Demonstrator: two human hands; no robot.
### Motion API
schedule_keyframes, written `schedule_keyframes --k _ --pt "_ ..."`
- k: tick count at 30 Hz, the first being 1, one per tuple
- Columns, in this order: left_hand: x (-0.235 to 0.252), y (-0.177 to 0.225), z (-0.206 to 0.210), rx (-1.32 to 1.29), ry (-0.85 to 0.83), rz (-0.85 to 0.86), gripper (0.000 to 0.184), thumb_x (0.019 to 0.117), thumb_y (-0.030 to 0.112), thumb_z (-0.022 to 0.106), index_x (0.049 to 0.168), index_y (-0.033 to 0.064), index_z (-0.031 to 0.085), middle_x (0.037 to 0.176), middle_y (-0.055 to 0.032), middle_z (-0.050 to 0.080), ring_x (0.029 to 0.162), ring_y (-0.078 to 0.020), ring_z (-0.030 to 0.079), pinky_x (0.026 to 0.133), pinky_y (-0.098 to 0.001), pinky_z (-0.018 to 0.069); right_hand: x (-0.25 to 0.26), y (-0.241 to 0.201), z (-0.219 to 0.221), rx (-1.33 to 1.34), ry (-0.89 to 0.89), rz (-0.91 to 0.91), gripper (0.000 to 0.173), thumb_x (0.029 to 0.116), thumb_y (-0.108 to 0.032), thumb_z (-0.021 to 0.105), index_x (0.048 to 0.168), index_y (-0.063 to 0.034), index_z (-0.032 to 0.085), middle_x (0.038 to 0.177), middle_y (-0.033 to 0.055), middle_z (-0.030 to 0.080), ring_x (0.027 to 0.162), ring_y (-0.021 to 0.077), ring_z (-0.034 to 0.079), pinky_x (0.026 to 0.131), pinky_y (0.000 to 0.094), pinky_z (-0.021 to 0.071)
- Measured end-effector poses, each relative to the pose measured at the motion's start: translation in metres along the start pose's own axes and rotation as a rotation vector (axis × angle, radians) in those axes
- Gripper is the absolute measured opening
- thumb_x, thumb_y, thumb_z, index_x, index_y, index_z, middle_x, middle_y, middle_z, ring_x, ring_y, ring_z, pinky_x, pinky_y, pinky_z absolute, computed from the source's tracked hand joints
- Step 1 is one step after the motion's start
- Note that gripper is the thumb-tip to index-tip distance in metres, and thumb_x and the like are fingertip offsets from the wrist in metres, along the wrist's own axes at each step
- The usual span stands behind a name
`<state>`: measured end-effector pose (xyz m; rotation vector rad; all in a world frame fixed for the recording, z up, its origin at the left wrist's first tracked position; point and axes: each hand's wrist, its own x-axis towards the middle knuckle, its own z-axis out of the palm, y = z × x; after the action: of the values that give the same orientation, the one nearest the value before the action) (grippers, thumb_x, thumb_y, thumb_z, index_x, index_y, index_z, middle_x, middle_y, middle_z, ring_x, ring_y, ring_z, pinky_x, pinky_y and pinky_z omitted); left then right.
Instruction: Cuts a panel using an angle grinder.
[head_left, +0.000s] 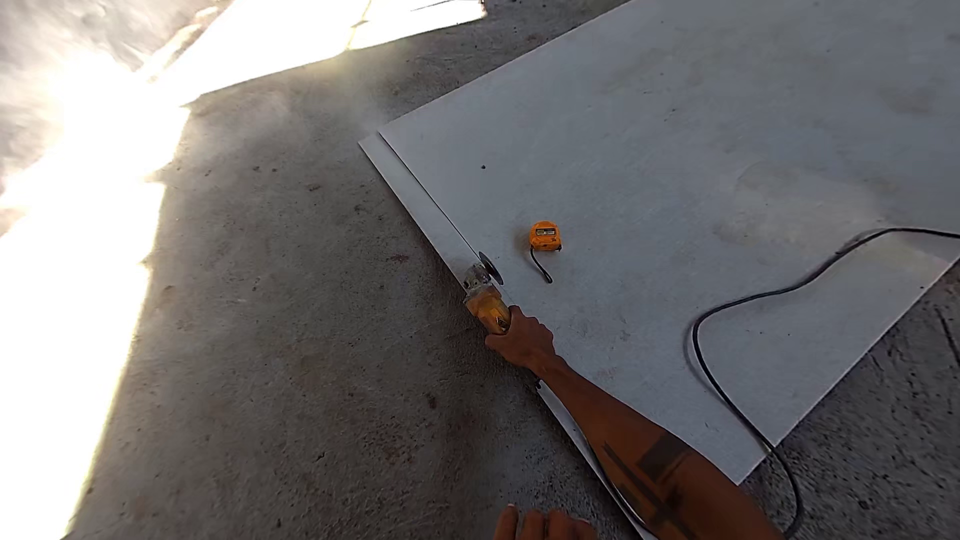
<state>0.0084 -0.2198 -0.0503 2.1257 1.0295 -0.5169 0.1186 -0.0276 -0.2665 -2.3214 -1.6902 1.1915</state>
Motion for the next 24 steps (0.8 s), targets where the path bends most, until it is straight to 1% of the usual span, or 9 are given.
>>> schedule_keyframes --k 1,6,9,11,16,24 --pt "-0.002 -0.003 -0.003 -0.006 -0.001 -0.023 0.048 0.1037 0.036 0.054 0.139 0.0049 0.061 0.125 -0.0168 0.068 0.115 -0.0364 0.066 0.099 -0.0545 0.05 0.001 0.0 0.0 0.001 -0.005 0.003 0.071 0.081 -0.058 0.075 0.134 -0.0133 0.057 0.103 0.0134 0.072 0.1 0.0335 0.07 0.082 0.0576 0.0539" --pt "-0.01 -0.024 -0.012 -0.095 0.016 -0.078 0.054 0.1055 0.044 0.051 0.146 0.0074 0.057 0.133 -0.0156 0.066 0.121 -0.0353 0.064 0.105 -0.0537 0.0479 0.003 -0.001 0.0 -0.007 -0.012 0.01 0.072 0.0805 -0.057 0.074 0.134 -0.0134 0.057 0.104 0.0134 0.072 0.101 0.0339 0.07 0.082 0.0578 0.0535" --pt "-0.01 -0.031 -0.015 -0.084 0.011 -0.088 0.054 0.106 0.044 0.05 0.146 0.0074 0.056 0.133 -0.0158 0.066 0.121 -0.0352 0.064 0.104 -0.0531 0.0481 0.003 -0.002 -0.002 -0.013 -0.017 0.019 0.072 0.0811 -0.058 0.074 0.134 -0.0128 0.057 0.104 0.0138 0.072 0.101 0.0338 0.07 0.082 0.0578 0.0536" --pt "-0.01 -0.034 -0.014 -0.088 0.039 -0.075 0.054 0.1053 0.044 0.051 0.144 0.0072 0.058 0.132 -0.0158 0.067 0.119 -0.0348 0.065 0.103 -0.0526 0.0494 0.004 -0.003 -0.002 -0.01 -0.015 0.022 0.071 0.0812 -0.057 0.075 0.133 -0.0125 0.058 0.104 0.0147 0.072 0.1 0.0349 0.07 0.082 0.0592 0.0533" --pt "-0.009 -0.036 -0.011 -0.087 0.046 -0.047 0.054 0.1058 0.044 0.05 0.144 0.0065 0.058 0.13 -0.0159 0.067 0.118 -0.0351 0.065 0.101 -0.0524 0.0499 0.004 -0.004 -0.002 -0.017 -0.022 0.034 0.073 0.0815 -0.058 0.074 0.136 -0.0124 0.056 0.105 0.0143 0.072 0.101 0.0343 0.07 0.083 0.0581 0.0536" --pt "-0.011 -0.037 -0.012 -0.089 0.045 -0.052 0.054 0.1056 0.044 0.05 0.143 0.0067 0.059 0.13 -0.0159 0.067 0.117 -0.0347 0.066 0.101 -0.0519 0.0504 0.007 -0.006 -0.005 -0.022 -0.044 0.048 0.072 0.0811 -0.059 0.074 0.133 -0.0122 0.058 0.107 0.0147 0.072 0.102 0.0344 0.069 0.082 0.0578 0.0537"
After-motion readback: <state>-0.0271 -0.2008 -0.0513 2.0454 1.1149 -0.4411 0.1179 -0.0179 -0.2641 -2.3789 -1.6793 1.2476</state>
